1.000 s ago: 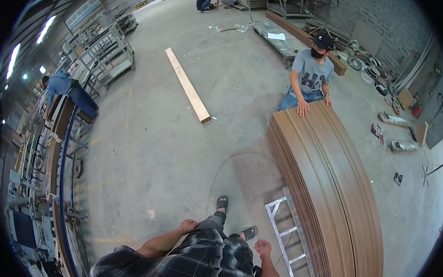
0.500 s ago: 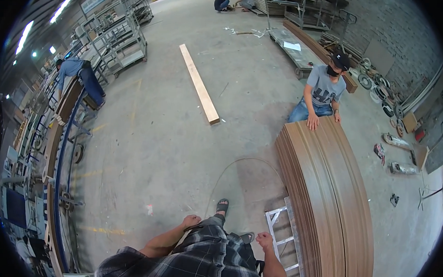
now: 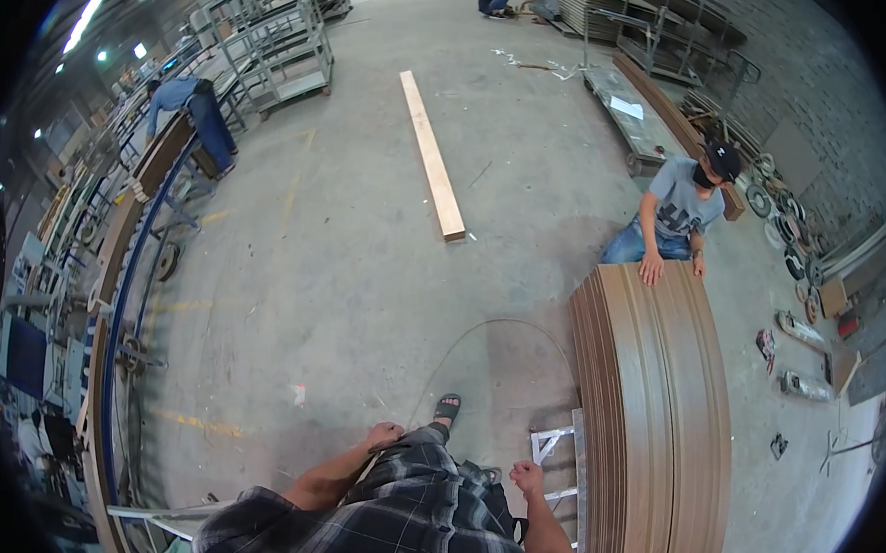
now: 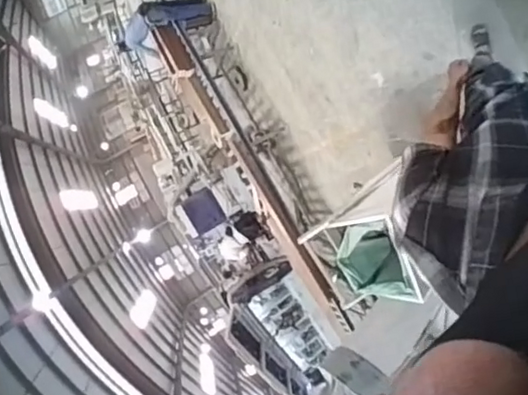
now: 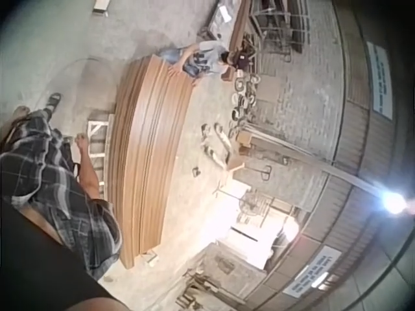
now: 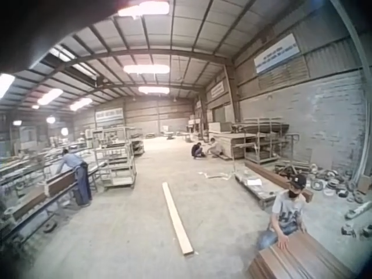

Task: Measuring wooden planks with a tape measure and organizing wooden materials in a factory.

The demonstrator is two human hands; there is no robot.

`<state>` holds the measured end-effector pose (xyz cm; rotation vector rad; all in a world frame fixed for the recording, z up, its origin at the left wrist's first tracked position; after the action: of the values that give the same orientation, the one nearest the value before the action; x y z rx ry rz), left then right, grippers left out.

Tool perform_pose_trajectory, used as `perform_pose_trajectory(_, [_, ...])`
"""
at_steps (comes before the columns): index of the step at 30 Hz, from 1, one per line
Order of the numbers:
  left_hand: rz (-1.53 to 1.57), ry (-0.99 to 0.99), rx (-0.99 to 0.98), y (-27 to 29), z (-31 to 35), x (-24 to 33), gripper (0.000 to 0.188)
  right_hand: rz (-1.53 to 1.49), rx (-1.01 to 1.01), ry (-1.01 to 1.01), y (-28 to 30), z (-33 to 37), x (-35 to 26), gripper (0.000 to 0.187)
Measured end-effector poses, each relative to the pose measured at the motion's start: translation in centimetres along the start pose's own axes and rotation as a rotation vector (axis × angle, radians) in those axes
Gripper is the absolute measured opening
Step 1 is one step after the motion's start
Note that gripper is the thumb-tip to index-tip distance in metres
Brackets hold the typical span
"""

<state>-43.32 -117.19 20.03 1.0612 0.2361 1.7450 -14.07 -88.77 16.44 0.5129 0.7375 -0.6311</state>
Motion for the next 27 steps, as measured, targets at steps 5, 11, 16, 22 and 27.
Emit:
perform_pose_trajectory(5, [0.041,0.019,0.029,0.1,-0.1,-0.7,0.037,0.073,0.03,-0.026,0.2,-0.2,-1.1,0.008])
perform_pose_trajectory(11, [0.081,0.042,0.041,0.2,0.2,-1.1,0.035,0.098,0.014,-0.042,0.7,-1.7,-1.0,0.01])
perform_pose_trajectory(16, [0.075,0.039,0.027,-0.1,-0.1,-1.2,0.036,0.231,-0.094,0.117,0.9,-3.4,-1.4,0.011])
perform_pose_trajectory(22, [0.031,-0.036,0.068,-0.3,-0.7,-1.6,0.041,0.096,-0.096,0.024,0.8,-3.9,-3.3,0.006])
perform_pose_trajectory(27, [0.027,0.02,0.116,-0.3,-0.6,-1.9,0.042,0.154,-0.092,-0.004,-0.8,-2.1,-4.2,0.004])
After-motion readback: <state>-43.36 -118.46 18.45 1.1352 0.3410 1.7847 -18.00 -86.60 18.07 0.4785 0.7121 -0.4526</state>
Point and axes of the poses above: each hand's wrist, its own z-axis away from the middle knuckle, its own y-axis out of the back of the hand, x = y × z, the point moved 6 cm from there along -z, towards the middle knuckle, and after that the axes turned 8 degrees about x, right-handed, at the moved point
